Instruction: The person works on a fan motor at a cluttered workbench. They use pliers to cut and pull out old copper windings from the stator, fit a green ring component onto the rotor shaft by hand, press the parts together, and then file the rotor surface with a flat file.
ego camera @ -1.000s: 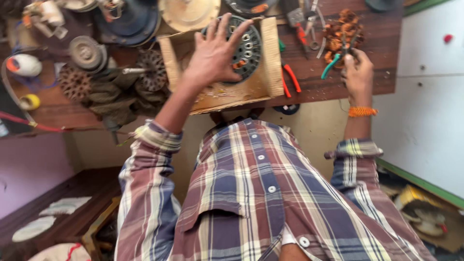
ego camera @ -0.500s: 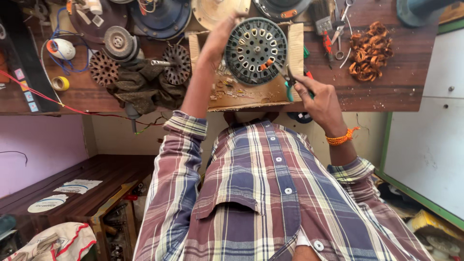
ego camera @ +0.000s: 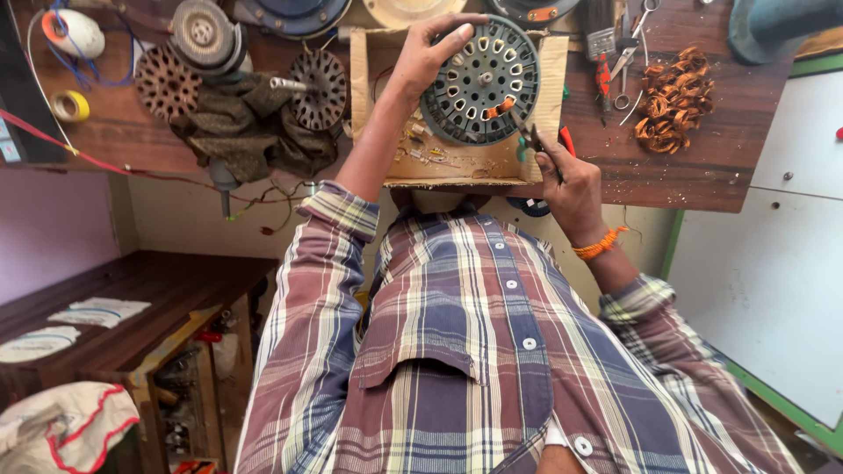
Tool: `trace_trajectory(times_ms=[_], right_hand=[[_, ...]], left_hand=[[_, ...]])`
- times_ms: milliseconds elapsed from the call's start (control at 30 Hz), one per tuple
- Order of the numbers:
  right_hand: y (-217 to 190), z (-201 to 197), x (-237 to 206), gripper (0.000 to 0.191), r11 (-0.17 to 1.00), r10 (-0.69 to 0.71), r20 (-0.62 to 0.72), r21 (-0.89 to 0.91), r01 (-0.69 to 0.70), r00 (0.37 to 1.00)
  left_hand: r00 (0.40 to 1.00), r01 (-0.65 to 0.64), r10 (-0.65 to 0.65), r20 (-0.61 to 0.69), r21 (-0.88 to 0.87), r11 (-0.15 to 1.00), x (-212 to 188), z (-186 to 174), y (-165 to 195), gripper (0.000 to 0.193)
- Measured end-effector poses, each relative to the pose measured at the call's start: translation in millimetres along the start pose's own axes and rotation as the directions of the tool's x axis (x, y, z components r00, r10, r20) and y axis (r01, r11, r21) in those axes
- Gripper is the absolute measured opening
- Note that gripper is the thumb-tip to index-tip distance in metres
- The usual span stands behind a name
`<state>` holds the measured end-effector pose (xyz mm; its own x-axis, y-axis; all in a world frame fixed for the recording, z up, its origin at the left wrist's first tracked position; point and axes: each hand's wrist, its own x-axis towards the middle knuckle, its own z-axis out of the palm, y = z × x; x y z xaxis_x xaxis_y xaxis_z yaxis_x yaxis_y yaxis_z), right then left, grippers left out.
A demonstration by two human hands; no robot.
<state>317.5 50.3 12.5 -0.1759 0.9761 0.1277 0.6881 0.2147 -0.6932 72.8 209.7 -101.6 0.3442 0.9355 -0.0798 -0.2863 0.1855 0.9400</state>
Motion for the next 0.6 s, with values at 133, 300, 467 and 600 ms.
trace_trajectory(times_ms=[133,300,467,600], right_hand=[[-2.2,-6.0,2.5,0.03,0.996,0.089,0.057,-0.023,-0.088,0.994],[-1.7,-17.6,15.2,0.037,0.946,0.319,0.203,-0.119,-0.3,0.926],[34.1,-0.1,23.3,0.051,1.0,0.024,0.249,0.007,-0.026,0.968],[69.5,9.6,12.9,0.029,0.945,0.055,0.465,0.261,-0.197,0.884]], left_hand=[[0.998,0.063,-0.063,-0.01,-0.034,0.997,-0.5,1.9,5.6,0.028],[0.999,0.038,-0.037,0.013,-0.035,0.999,-0.2,4.8,9.2,0.027],[0.999,0.021,-0.02,0.027,-0.051,0.998,3.7,4.2,7.1,0.027],[0.998,0.034,-0.029,0.058,-0.089,0.995,5.2,2.8,5.7,0.025]])
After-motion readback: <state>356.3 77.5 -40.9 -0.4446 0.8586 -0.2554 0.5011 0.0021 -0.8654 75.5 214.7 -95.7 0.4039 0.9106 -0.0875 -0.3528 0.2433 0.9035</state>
